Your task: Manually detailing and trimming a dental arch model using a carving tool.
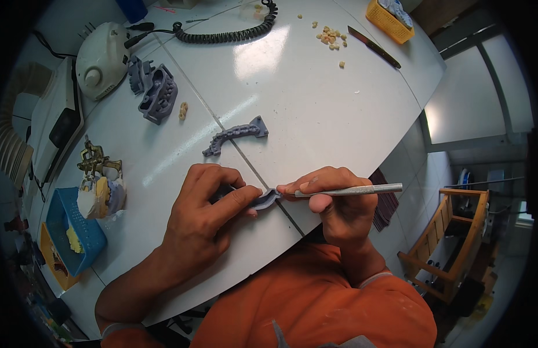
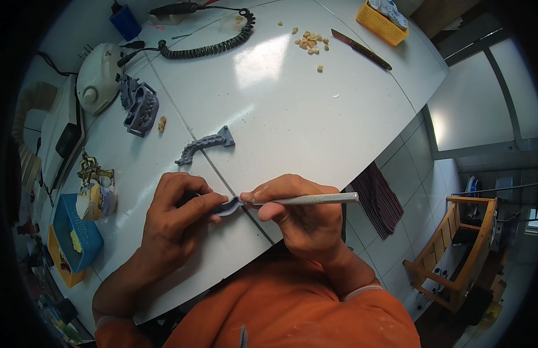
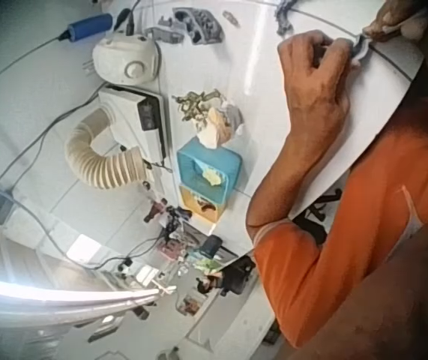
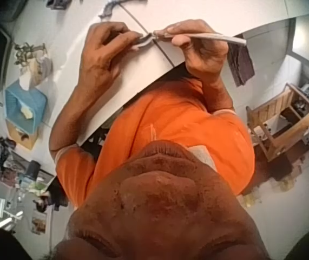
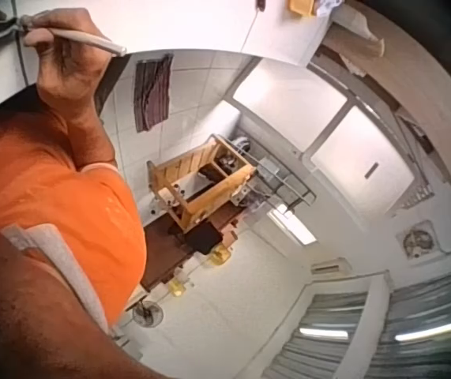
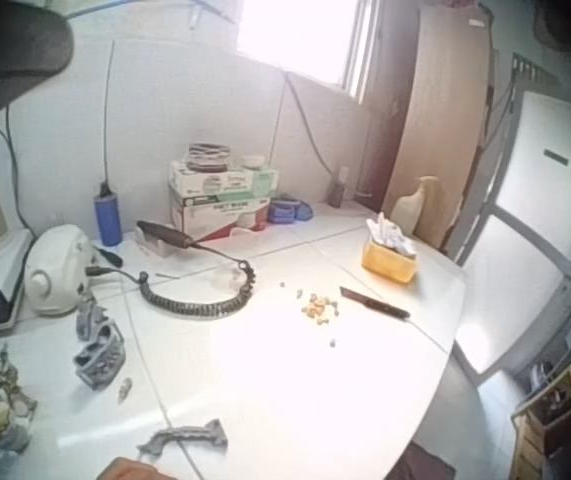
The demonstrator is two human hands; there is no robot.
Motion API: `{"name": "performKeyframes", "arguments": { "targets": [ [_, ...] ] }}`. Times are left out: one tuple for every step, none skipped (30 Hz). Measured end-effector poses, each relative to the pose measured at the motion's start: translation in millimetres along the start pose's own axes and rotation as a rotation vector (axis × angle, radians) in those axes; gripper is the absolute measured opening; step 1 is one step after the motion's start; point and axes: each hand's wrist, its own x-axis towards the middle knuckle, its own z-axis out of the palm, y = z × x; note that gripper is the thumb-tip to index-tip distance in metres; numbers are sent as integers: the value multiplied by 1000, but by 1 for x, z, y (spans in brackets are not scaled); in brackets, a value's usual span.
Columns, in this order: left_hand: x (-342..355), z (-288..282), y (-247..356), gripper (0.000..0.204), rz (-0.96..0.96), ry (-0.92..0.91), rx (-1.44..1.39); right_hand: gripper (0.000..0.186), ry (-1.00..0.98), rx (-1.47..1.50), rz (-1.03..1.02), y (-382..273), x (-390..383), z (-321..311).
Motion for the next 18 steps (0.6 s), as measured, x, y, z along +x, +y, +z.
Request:
{"name": "performKeyframes", "arguments": {
  "targets": [
    [0,0,0,41,0,-1,0,26,0,1,0,0,0,0],
    [0,1,-1,41,0,2,-2,26,-5,-14,-3,0,0,-1],
    [-1,1,-1,41,-1,4,-5,26,-11,-28,-7,1,-1,-1],
    [-1,1,-1,41,-1,4,-4,26,-11,-27,-6,1,-1,-1],
    [0,0,0,42,-5,1,-4,26,-13,-43,-20,1,-1,-1],
    [0,0,0,42,-8,-3,-4,26,-15,-59,-34,1,-2,-1],
    [0,0,0,42,-8,-3,-5,26,-14,-59,-33,1,-2,-1],
    [0,0,0,41,-7,-3,-2,25,-22,-91,-59,2,-3,-1],
    [0,0,-1,41,-6,-3,0,25,-29,-123,-86,2,-3,0],
    [0,0,0,41,-7,-2,0,25,-30,-123,-85,2,-3,-1],
    [0,0,0,41,-11,0,-2,24,-51,-163,-115,2,-3,-2],
    [0,0,0,40,-14,2,-4,24,-73,-203,-144,1,-3,-3],
    [0,0,0,40,-15,3,-5,24,-75,-203,-144,2,-3,-3],
    [0,0,0,40,-16,3,-6,24,-81,-216,-154,2,-3,-4],
    [0,0,0,39,-17,4,-7,25,-88,-230,-165,2,-3,-4],
    [0,1,1,39,-18,5,-8,25,-89,-230,-165,2,-3,-4],
    [0,1,1,39,-19,8,-10,25,-101,-246,-170,2,-2,-5],
    [0,1,1,39,-20,11,-11,25,-112,-261,-175,1,-1,-5]
  ]
}}
